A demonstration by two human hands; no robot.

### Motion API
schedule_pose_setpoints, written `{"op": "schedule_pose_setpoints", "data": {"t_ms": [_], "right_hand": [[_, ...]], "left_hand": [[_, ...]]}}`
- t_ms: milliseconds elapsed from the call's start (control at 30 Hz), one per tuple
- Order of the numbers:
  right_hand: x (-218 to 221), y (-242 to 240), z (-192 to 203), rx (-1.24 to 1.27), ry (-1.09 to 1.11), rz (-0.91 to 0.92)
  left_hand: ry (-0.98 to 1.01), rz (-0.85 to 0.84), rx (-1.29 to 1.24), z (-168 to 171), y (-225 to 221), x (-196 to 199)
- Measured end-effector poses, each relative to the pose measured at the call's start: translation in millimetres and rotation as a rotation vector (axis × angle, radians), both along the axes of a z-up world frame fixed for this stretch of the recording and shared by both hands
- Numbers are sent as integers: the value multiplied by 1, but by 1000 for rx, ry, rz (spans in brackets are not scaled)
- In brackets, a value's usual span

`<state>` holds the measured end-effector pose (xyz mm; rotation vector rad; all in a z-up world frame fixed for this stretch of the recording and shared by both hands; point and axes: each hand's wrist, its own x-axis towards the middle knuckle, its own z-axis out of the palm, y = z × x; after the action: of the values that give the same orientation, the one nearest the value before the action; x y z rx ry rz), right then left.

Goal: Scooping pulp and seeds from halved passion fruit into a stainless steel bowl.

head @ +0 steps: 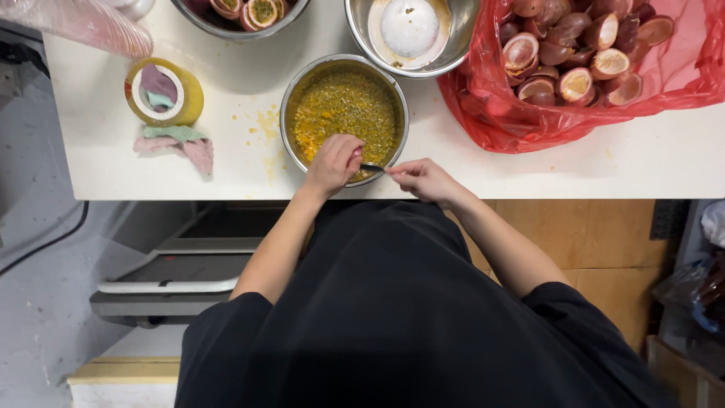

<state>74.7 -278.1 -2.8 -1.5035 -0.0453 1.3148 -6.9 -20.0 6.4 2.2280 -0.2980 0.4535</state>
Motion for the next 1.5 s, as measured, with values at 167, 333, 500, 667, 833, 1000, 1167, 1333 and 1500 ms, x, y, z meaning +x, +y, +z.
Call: {"op": "schedule_pose_setpoints", "data": {"t_ms": [167, 333, 500, 667, 833, 1000, 1167, 1333, 1500], "right_hand": [[2, 6, -7, 78, -315, 47], [5, 3, 9, 123, -611, 171], [20, 8, 56, -67, -652, 189], [18, 23, 54, 22, -833, 220], [21, 20, 25, 137, -817, 205], [10, 32, 28, 24, -687, 171], [33, 8, 5, 42, -651, -121], [89, -8, -61, 4, -559, -566], [118, 40, -32, -94, -470, -829]], "left_hand": [[-8, 122, -104, -5, -15, -1], [42, 235, -205, -3, -11, -4], [57, 305, -318, -7, -15, -3], [97, 297, -328, 1, -10, 5], [185, 273, -298, -2, 3, 5], [235, 312, -347, -5, 16, 6], [252, 308, -324, -3, 22, 1], [243, 347, -400, -5, 23, 2], [209, 364, -448, -4, 18, -1]]}}
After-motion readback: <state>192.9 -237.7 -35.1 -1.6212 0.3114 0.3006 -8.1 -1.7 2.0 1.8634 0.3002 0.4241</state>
